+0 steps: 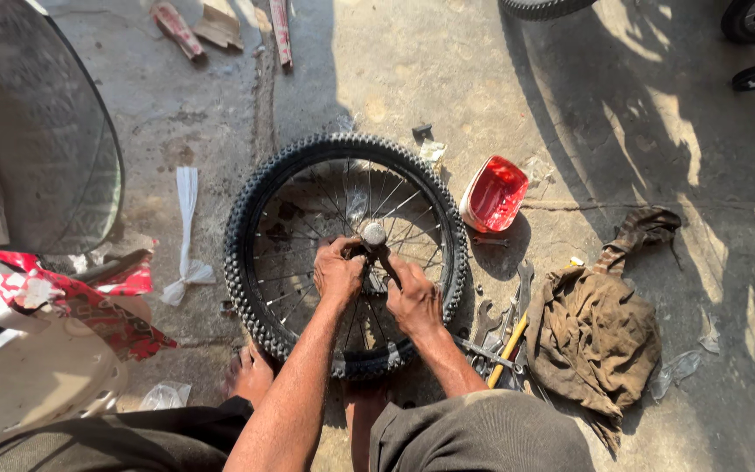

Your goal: The person is repairing a bicycle wheel hub. They use a hammer to tap a metal ring into the hub, then use a wrench to tighten a nut. They also use a rag to wipe the hub area.

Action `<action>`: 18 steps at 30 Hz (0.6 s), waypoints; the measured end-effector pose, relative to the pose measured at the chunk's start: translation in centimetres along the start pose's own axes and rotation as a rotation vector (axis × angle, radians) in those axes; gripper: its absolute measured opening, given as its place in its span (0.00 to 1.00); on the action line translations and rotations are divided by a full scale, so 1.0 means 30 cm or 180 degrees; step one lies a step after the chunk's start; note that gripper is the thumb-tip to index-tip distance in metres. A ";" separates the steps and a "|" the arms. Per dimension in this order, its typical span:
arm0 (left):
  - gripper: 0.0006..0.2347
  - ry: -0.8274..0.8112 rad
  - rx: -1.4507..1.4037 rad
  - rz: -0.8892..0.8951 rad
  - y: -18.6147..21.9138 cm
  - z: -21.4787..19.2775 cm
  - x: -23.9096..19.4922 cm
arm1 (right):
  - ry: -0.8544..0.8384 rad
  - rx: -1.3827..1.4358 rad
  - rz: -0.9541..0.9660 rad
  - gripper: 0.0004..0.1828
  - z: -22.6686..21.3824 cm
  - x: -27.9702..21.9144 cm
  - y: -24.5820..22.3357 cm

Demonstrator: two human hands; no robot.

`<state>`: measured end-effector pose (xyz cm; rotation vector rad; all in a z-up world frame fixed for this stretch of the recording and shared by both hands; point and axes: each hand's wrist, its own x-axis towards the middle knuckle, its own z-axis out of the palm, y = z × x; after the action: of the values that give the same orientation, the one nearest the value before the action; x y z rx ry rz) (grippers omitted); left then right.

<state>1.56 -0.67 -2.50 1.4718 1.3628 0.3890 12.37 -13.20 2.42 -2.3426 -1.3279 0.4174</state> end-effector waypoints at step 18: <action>0.15 -0.0005 0.0020 -0.0033 -0.083 0.034 -0.007 | 0.0337 0.0022 -0.0345 0.26 0.037 -0.020 0.044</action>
<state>0.98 -1.80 -4.87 1.4692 1.3712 0.3773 12.55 -14.11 0.84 -2.2416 -1.3924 0.2607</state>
